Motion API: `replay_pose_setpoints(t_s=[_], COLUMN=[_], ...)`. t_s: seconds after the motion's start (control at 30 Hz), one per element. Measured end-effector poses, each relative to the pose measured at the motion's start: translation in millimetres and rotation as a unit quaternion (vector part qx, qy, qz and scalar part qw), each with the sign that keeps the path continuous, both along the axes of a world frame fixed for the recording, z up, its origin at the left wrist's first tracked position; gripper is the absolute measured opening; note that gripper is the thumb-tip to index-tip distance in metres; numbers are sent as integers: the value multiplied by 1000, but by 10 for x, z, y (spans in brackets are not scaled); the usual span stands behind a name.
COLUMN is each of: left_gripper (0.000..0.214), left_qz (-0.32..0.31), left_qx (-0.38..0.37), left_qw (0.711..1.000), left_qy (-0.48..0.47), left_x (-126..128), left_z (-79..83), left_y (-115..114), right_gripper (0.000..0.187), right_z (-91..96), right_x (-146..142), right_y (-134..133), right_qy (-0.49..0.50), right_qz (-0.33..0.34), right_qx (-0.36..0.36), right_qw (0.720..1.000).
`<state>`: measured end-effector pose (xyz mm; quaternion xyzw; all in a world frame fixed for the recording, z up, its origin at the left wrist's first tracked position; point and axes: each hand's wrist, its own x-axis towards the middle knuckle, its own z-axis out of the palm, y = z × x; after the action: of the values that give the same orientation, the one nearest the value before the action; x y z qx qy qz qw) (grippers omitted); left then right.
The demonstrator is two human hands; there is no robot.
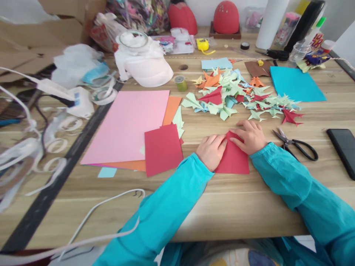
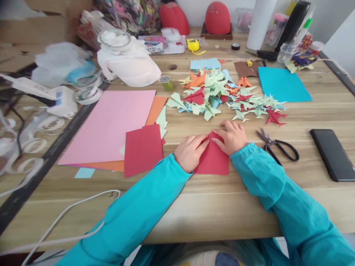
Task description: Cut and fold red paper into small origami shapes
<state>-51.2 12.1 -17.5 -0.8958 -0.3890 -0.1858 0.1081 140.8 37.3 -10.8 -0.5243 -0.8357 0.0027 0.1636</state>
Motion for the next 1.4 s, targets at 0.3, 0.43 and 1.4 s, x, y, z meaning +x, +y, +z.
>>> replay_pose_setpoints(t_s=[0.3,0.43,1.4], left_gripper=[28,27,32], left_qz=[9,6,-47], left_qx=[-19,-13,-61], left_qw=[1000,1000,996], left_qy=[11,1,50], left_x=[12,15,9], left_z=[16,-1,175], left_y=[-15,-12,109], right_gripper=[41,42,34], right_z=[5,12,67], right_x=[-1,-1,-50], right_y=[-4,-3,-56], right_qy=[4,1,-83], right_qz=[0,2,19], right_qx=[-1,-6,43], right_qw=[1000,1000,995])
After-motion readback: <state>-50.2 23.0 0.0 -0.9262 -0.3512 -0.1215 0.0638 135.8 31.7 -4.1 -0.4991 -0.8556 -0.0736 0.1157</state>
